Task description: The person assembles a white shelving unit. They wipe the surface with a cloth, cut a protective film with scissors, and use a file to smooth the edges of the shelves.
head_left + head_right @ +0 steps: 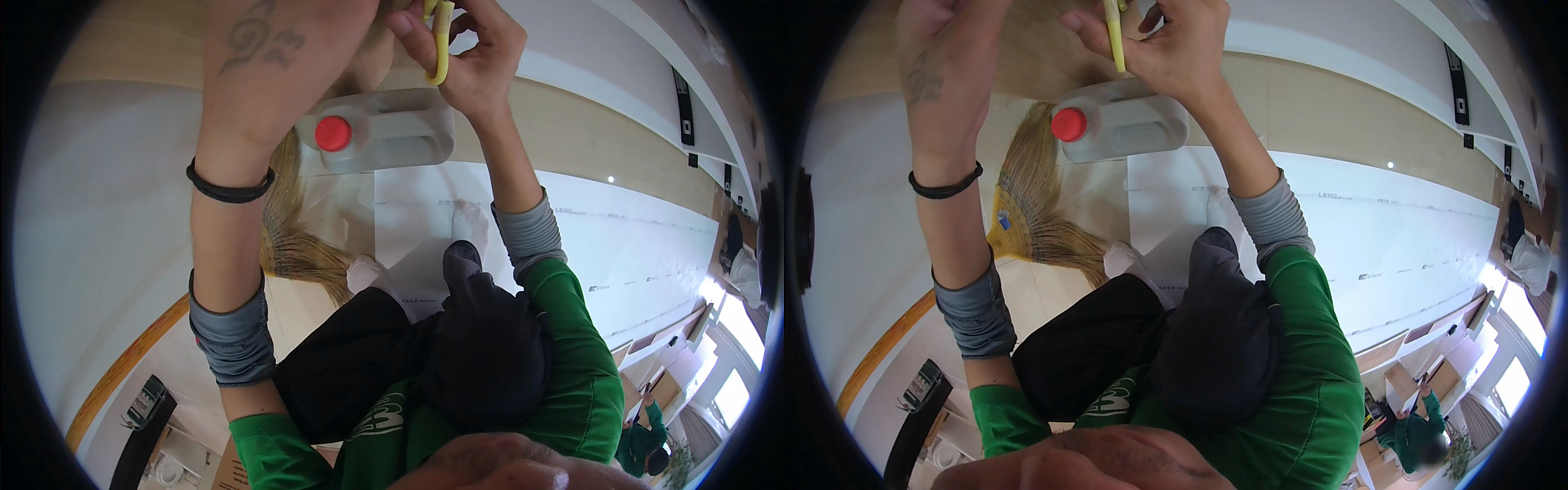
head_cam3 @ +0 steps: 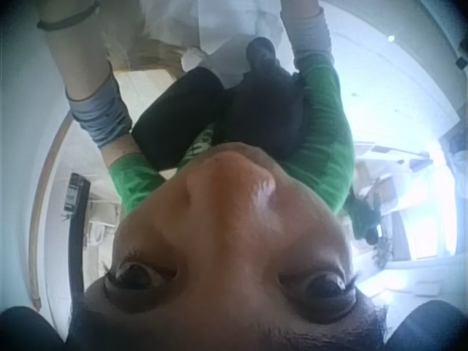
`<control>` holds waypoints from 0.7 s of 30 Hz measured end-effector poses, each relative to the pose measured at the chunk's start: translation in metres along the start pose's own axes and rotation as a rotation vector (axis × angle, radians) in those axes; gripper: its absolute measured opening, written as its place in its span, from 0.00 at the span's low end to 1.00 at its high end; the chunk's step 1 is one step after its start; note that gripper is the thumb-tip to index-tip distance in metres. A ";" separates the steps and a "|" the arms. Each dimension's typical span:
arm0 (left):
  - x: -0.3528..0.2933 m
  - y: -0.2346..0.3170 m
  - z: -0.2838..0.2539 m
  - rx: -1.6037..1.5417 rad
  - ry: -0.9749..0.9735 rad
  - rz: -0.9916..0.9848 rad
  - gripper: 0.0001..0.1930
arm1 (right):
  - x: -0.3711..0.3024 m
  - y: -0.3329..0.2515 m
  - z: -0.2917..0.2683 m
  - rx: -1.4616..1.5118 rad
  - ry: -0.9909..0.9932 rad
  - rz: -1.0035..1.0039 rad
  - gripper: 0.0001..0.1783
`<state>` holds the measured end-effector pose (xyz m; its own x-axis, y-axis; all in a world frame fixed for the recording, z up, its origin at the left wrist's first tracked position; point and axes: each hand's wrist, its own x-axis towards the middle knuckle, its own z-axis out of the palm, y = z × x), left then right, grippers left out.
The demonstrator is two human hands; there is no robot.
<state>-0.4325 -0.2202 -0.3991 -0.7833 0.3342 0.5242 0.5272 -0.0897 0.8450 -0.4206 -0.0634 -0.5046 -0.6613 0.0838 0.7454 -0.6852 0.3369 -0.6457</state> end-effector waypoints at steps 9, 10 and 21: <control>0.002 0.002 -0.001 -0.035 -0.026 -0.018 0.04 | -0.002 0.003 0.003 0.041 0.022 -0.045 0.26; 0.001 0.004 0.000 -0.018 -0.020 -0.027 0.04 | -0.001 0.003 0.005 0.064 0.037 -0.059 0.26; 0.004 -0.011 -0.006 -0.095 -0.026 -0.017 0.04 | -0.002 0.003 0.003 0.001 0.030 -0.017 0.24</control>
<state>-0.4434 -0.2238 -0.4054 -0.7823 0.3602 0.5082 0.4797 -0.1721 0.8604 -0.4222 -0.0658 -0.5081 -0.6402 0.1065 0.7608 -0.6964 0.3377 -0.6333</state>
